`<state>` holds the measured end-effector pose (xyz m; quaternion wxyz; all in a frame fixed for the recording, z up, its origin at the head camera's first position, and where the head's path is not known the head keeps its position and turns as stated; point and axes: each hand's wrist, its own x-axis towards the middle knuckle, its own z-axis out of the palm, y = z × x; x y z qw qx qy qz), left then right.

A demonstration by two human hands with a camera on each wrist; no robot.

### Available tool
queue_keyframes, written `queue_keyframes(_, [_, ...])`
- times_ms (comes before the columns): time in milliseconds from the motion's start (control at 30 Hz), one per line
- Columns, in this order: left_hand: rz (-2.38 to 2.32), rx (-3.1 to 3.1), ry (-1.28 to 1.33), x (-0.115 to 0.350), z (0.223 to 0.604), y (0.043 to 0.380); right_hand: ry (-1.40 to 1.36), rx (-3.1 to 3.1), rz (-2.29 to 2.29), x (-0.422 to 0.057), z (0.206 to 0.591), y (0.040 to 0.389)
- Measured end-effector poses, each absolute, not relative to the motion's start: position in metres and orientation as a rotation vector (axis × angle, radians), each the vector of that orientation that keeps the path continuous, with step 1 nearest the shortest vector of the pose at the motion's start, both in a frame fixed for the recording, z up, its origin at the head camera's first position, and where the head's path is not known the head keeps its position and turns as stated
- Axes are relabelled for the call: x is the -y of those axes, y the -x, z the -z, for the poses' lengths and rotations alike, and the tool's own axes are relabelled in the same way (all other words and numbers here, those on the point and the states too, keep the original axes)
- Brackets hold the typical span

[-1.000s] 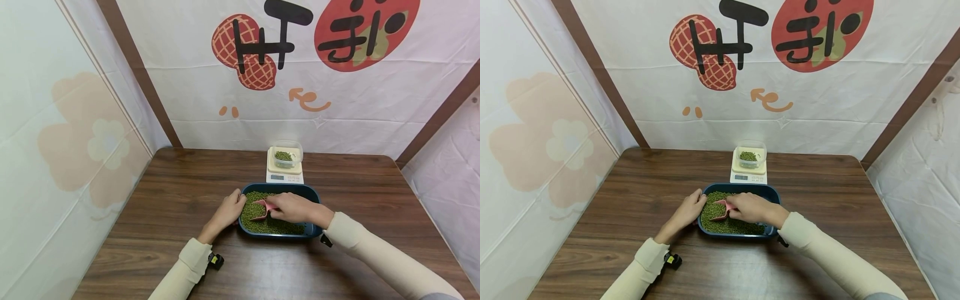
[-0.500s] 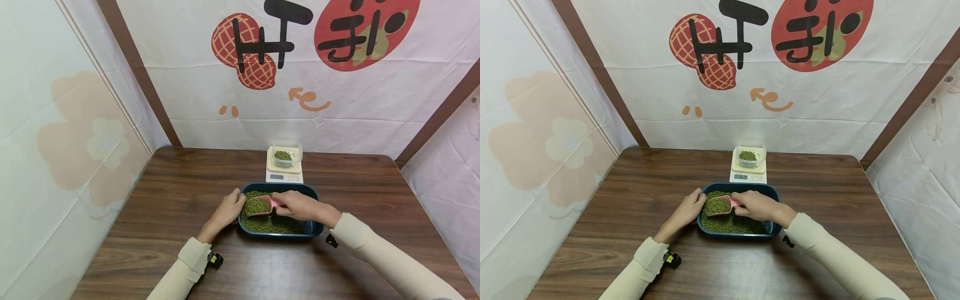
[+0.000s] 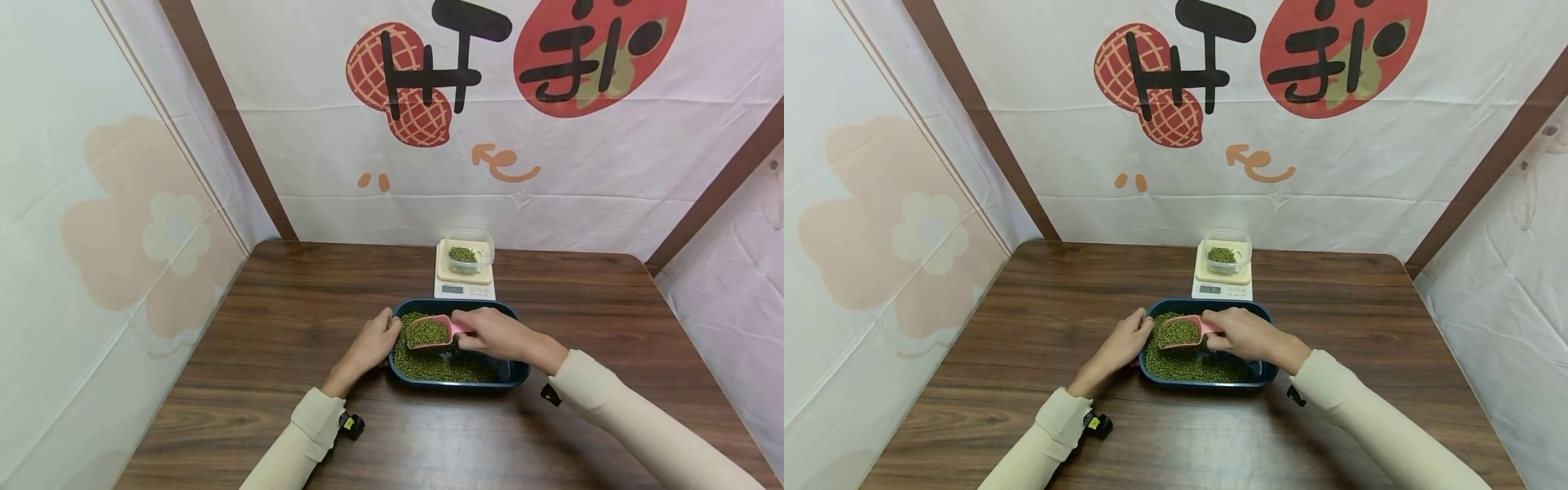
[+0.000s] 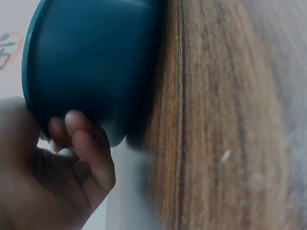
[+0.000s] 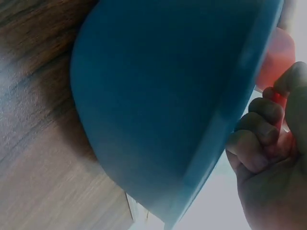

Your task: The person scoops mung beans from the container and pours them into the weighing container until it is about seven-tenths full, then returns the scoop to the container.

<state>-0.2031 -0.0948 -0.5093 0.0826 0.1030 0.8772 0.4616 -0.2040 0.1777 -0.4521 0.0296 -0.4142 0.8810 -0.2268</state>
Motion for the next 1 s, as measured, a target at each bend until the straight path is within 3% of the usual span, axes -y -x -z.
queue_keyframes(1000, [-1.368,-2.625,-0.296,0.094,0.509,0.203,1.307,-2.993,0.782,-0.199,0.450,0.198])
